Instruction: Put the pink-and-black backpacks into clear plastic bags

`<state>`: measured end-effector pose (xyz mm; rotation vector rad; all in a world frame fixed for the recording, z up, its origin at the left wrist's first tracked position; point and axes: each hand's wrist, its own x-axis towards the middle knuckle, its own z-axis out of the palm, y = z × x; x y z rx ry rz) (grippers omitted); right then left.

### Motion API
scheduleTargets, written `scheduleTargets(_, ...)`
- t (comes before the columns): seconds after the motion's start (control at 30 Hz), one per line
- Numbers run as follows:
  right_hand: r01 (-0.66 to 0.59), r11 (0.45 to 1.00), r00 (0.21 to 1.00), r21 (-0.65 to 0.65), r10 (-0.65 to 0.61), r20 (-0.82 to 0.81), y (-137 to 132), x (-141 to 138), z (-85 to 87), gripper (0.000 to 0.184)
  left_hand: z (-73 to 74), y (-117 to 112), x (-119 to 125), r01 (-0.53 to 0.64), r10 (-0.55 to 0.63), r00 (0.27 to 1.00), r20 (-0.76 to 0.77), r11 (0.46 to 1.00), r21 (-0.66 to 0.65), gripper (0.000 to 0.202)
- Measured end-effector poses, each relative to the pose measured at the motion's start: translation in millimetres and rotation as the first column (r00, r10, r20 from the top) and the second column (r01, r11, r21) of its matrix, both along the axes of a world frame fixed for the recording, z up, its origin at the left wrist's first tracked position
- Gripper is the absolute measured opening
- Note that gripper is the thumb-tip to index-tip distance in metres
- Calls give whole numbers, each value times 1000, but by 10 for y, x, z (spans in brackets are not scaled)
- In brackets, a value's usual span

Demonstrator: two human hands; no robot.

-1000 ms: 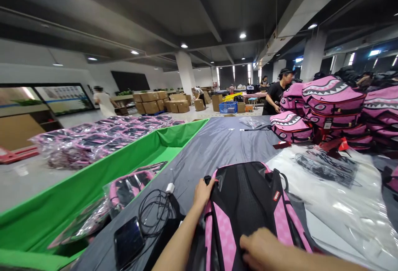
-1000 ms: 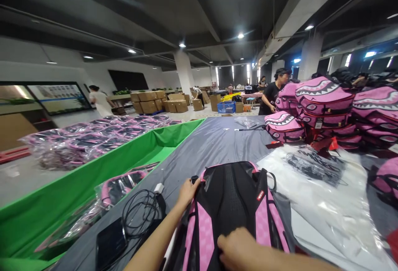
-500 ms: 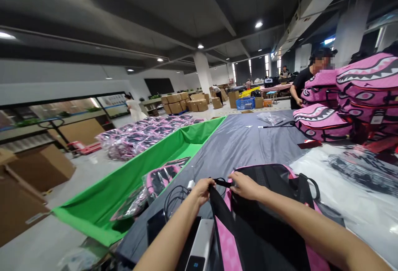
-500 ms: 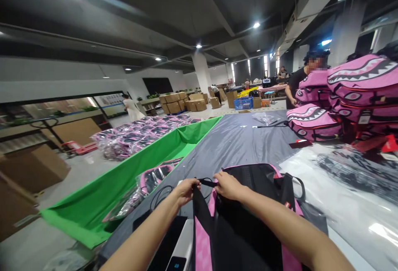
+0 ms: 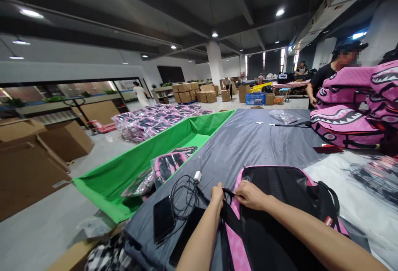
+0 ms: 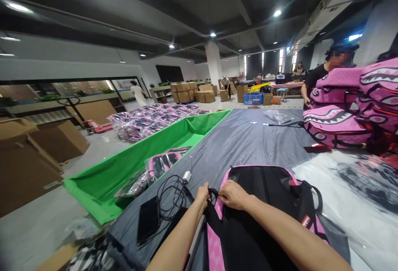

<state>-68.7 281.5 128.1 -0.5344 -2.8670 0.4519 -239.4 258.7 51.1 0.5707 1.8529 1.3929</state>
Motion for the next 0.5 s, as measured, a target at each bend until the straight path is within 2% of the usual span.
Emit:
scheduleTargets(0.1, 9, 999, 998, -47, -12, -57, 36, 24, 11, 38, 204, -65, -59, 4, -7, 994, 113, 1000, 23, 45)
scheduleTargets(0.17, 62, 975, 985, -212, -94, -142, 45, -38, 69, 40, 452, -121, -121, 37, -54, 989, 139, 991, 126, 46)
scheduleTargets(0.23, 96, 894, 958, -437, -202, -202, 49, -148, 182, 26, 750, -178, -171, 85, -122, 984, 131, 963, 255, 47)
scheduleTargets(0.3, 99, 826, 941, -555, -258, -217, 69, -268, 346, 35, 1046, -229, -183, 141, -189, 977, 99, 920, 365, 49)
scheduleTargets(0.33, 101, 819, 939, -565, -266, -219, 90, -315, 441, 36, 1178, -253, -171, 169, -219, 973, 78, 897, 407, 51)
scheduleTargets(0.4, 125, 845, 931, -521, -282, -233, 154, -349, 642, 24, 1389, -303, -114, 223, -267, 963, 32, 859, 461, 57)
scheduleTargets(0.47, 174, 878, 917, -446, -309, -251, 224, -283, 833, 13, 1520, -358, -34, 272, -300, 954, -19, 833, 481, 59)
scheduleTargets(0.5, 201, 894, 912, -400, -320, -257, 251, -215, 915, 16, 1558, -384, 4, 289, -308, 950, -44, 825, 486, 58)
